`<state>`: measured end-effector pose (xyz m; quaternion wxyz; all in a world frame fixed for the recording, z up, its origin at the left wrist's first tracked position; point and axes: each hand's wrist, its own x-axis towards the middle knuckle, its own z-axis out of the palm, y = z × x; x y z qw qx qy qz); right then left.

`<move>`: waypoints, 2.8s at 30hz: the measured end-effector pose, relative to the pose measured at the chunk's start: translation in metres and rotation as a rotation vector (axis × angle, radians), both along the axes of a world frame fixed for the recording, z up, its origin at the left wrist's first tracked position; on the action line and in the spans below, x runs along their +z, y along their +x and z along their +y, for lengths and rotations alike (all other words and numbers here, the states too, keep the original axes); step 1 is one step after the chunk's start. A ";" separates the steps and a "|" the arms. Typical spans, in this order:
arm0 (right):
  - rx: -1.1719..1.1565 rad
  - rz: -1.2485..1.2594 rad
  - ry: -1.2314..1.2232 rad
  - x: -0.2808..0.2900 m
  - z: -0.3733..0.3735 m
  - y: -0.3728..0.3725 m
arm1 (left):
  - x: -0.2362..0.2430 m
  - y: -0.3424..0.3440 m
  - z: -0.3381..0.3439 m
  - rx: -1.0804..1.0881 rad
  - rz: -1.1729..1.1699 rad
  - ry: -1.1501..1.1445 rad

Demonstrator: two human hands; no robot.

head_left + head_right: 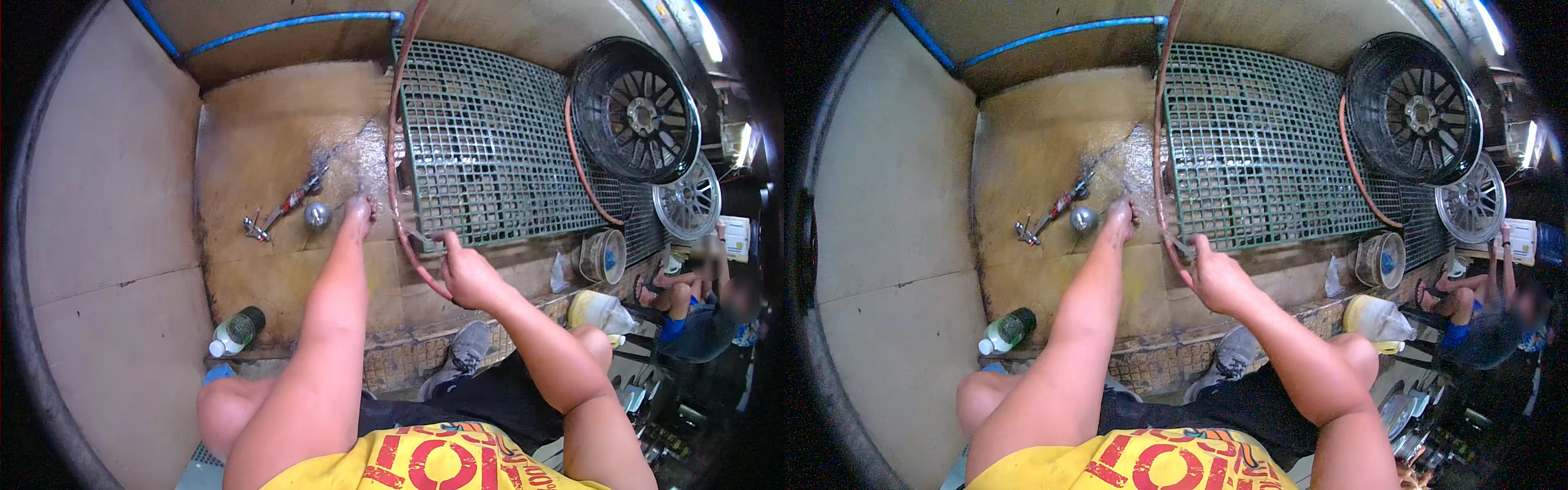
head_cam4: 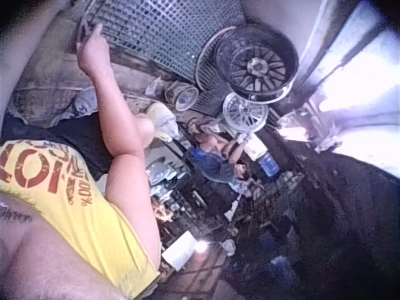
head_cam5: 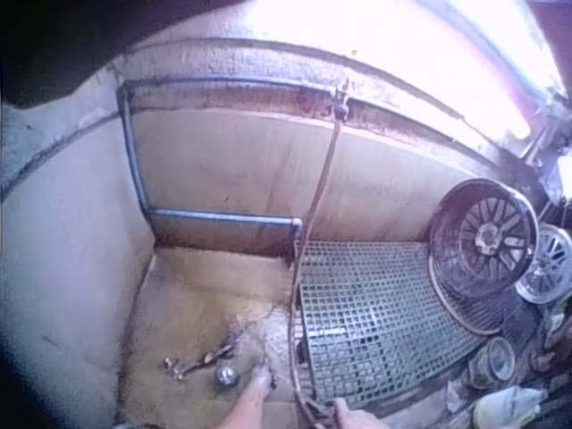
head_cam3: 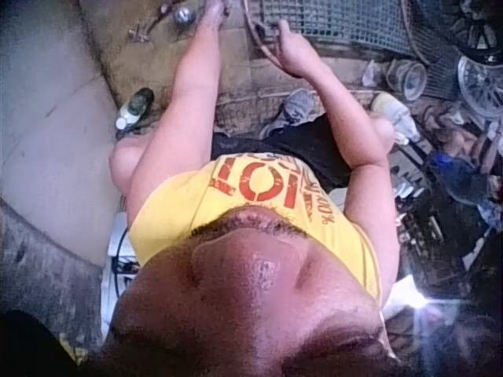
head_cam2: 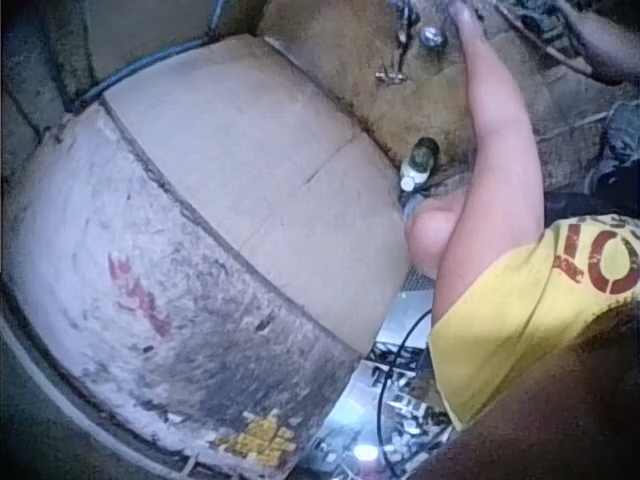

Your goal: Cleaning an automotive spray gun component using water from a hose in a wash bay area.

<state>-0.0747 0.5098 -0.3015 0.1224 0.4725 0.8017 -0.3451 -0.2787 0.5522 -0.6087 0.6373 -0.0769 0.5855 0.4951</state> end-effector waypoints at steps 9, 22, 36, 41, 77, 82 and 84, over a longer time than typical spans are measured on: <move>0.041 -0.005 0.016 -0.037 -0.012 0.000 | -0.008 -0.010 0.004 0.073 -0.096 0.055; 0.033 -0.006 0.019 -0.052 -0.007 0.020 | -0.011 0.002 -0.003 -0.065 0.051 0.093; 0.017 0.007 0.007 -0.042 -0.008 0.020 | -0.022 0.002 -0.004 -0.004 0.118 0.087; 0.019 0.048 0.030 -0.044 -0.009 0.016 | -0.022 -0.004 -0.003 0.048 0.054 0.035; -0.045 -0.058 -0.033 -0.031 0.007 0.032 | 0.031 0.089 -0.079 -0.118 -0.059 0.158; 0.048 -0.065 0.040 -0.031 -0.013 0.000 | 0.018 0.084 -0.087 0.060 0.245 0.211; 0.008 -0.221 0.012 -0.027 -0.021 -0.001 | 0.061 0.095 -0.091 -0.055 0.252 0.270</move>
